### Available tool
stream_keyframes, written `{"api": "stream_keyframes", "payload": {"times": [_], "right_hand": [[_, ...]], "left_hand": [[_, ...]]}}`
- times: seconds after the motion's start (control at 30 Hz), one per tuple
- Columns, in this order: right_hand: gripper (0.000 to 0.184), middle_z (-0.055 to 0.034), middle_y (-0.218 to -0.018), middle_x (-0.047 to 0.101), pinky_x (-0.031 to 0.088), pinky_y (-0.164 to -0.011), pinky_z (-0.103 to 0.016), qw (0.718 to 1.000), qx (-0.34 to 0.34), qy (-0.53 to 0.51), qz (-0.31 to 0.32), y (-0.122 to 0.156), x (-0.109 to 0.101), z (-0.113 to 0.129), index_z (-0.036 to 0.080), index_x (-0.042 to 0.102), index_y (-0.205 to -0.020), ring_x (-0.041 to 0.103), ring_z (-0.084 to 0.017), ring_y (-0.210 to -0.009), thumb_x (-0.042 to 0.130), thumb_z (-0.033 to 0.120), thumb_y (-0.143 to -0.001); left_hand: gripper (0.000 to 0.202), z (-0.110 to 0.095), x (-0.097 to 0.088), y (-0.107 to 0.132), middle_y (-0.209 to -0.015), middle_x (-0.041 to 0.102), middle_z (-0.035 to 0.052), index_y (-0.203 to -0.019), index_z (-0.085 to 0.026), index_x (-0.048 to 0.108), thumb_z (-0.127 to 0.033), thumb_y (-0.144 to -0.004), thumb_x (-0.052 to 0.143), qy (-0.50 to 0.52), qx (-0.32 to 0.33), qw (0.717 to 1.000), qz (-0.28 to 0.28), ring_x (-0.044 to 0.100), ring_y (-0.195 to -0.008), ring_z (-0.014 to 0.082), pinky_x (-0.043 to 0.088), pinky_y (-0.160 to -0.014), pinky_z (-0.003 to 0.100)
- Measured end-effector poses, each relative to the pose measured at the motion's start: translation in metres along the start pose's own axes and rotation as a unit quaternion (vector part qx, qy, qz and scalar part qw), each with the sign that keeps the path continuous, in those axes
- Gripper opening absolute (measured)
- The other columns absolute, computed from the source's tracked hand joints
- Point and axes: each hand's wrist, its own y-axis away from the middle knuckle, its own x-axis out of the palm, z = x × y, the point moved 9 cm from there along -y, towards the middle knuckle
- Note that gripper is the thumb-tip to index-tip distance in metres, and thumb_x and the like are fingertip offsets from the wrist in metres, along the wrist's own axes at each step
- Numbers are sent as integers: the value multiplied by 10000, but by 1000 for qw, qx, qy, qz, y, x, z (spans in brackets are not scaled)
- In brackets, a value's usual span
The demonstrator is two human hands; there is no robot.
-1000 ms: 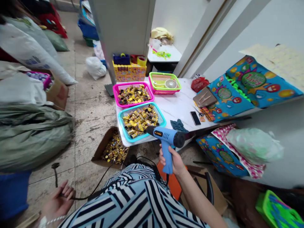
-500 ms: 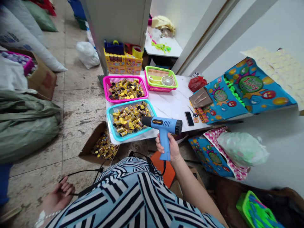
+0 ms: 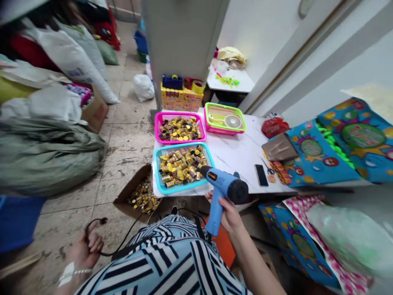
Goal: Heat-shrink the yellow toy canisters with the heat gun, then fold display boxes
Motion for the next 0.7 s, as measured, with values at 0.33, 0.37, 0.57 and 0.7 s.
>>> {"api": "stream_keyframes", "payload": {"times": [0.33, 0.37, 0.57, 0.7], "right_hand": [[341, -17, -1053, 650, 584, -776, -311, 983, -9, -120, 137, -22, 107, -9, 235, 634, -964, 651, -177, -897, 718, 224, -634], [330, -23, -1056, 653, 557, -899, -393, 982, -24, -125, 136, -23, 123, -14, 239, 631, -951, 645, -218, -993, 716, 233, -632], [401, -54, -1074, 677, 467, -1012, -523, 982, -29, -104, 153, -7, 211, -66, 254, 624, -1018, 638, -289, -1073, 726, 360, -645], [447, -60, -996, 698, 586, -637, -329, 994, -22, -67, 82, 2, 227, -109, 244, 620, -1090, 694, -234, -858, 745, 375, -682]], "left_hand": [[146, -14, 222, 95, -1019, 673, 80, -864, -150, 707, -198, -734, 754, 45, 0, 940, 337, 635, -1012, 210, 537, -869, 293], [181, -12, 241, 100, -1028, 671, 78, -885, -162, 717, -245, -733, 772, 23, 12, 929, 369, 625, -1024, 214, 521, -890, 304], [239, -35, 284, 110, -1377, 515, 118, -856, -179, 777, -352, -695, 814, -185, 163, 839, 485, 447, -1301, 311, 355, -1095, 384], [259, -67, 266, 90, -1232, 601, 140, -802, -150, 750, -356, -662, 818, -146, 5, 844, 516, 610, -1022, 257, 491, -893, 350]]}}
